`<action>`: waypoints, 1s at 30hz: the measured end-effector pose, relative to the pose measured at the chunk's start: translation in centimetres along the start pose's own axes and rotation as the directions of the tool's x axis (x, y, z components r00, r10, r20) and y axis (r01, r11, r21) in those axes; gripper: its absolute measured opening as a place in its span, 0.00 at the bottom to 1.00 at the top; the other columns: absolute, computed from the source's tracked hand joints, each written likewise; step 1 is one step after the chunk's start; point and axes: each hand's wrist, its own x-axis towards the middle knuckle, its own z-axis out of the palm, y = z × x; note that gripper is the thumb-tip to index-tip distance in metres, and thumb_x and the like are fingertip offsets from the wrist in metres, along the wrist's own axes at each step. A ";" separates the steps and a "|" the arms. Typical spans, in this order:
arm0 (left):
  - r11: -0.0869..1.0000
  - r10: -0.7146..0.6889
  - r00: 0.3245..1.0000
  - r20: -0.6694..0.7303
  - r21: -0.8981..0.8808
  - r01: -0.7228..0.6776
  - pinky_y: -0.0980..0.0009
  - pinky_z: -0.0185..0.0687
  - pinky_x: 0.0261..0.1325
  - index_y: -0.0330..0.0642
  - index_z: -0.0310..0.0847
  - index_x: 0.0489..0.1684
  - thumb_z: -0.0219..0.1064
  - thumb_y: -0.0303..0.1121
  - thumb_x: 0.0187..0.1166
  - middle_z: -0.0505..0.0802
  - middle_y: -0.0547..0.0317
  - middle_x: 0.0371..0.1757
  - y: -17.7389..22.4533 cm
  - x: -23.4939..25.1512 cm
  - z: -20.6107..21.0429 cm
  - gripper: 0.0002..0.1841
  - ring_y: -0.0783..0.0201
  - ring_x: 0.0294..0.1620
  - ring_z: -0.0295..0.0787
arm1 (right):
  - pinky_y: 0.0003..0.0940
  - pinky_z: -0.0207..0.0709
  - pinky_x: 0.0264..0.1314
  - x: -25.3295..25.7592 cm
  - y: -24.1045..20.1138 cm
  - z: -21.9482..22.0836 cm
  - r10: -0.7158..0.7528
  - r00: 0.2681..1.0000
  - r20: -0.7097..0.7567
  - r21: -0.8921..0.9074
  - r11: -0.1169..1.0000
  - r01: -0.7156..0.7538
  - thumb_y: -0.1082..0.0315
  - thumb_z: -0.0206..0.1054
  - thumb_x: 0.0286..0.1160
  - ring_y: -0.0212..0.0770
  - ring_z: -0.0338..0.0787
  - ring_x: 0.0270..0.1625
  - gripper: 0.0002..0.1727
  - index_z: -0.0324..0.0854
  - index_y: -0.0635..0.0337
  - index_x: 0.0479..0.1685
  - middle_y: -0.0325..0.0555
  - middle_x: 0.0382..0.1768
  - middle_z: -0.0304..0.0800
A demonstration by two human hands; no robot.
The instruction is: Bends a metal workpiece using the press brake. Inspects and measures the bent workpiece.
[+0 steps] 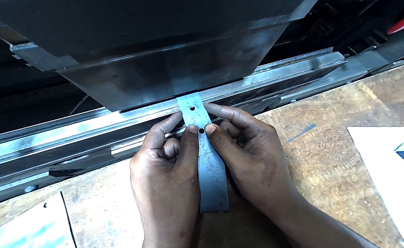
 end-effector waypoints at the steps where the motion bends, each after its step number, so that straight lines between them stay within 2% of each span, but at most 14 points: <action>1: 1.000 0.001 1.000 -0.002 0.001 -0.001 0.80 0.69 0.10 0.47 0.91 0.58 0.72 0.32 0.78 0.82 0.72 0.13 0.0 0.0 0.0 0.13 0.74 0.09 0.73 | 0.19 0.76 0.17 0.0 0.0 0.0 0.000 1.000 -0.003 -0.001 1.000 0.000 0.70 0.65 0.82 0.28 0.79 0.17 0.19 0.84 0.54 0.71 0.34 0.22 0.83; 5: 1.000 0.010 1.000 -0.001 -0.006 -0.010 0.81 0.66 0.10 0.45 0.90 0.58 0.72 0.31 0.78 0.81 0.72 0.13 0.0 0.0 0.0 0.13 0.75 0.08 0.70 | 0.19 0.75 0.17 0.0 0.0 0.0 -0.001 1.000 0.001 -0.009 1.000 0.001 0.70 0.65 0.82 0.28 0.78 0.17 0.19 0.84 0.55 0.71 0.33 0.21 0.82; 8: 1.000 0.002 1.000 0.002 -0.005 -0.002 0.81 0.69 0.10 0.46 0.90 0.58 0.72 0.31 0.78 0.82 0.71 0.14 0.0 0.0 0.0 0.13 0.75 0.09 0.72 | 0.19 0.73 0.16 0.0 0.0 0.0 -0.001 1.000 0.001 -0.011 1.000 0.001 0.70 0.65 0.82 0.27 0.77 0.16 0.19 0.83 0.55 0.71 0.33 0.21 0.81; 30: 1.000 -0.012 1.000 -0.012 -0.028 0.012 0.80 0.70 0.11 0.49 0.91 0.58 0.72 0.32 0.76 0.82 0.72 0.14 0.0 0.2 0.1 0.14 0.75 0.09 0.73 | 0.22 0.79 0.21 0.2 -0.1 -0.1 0.032 0.999 0.013 -0.009 0.999 -0.032 0.66 0.65 0.83 0.30 0.83 0.20 0.18 0.85 0.51 0.70 0.34 0.22 0.85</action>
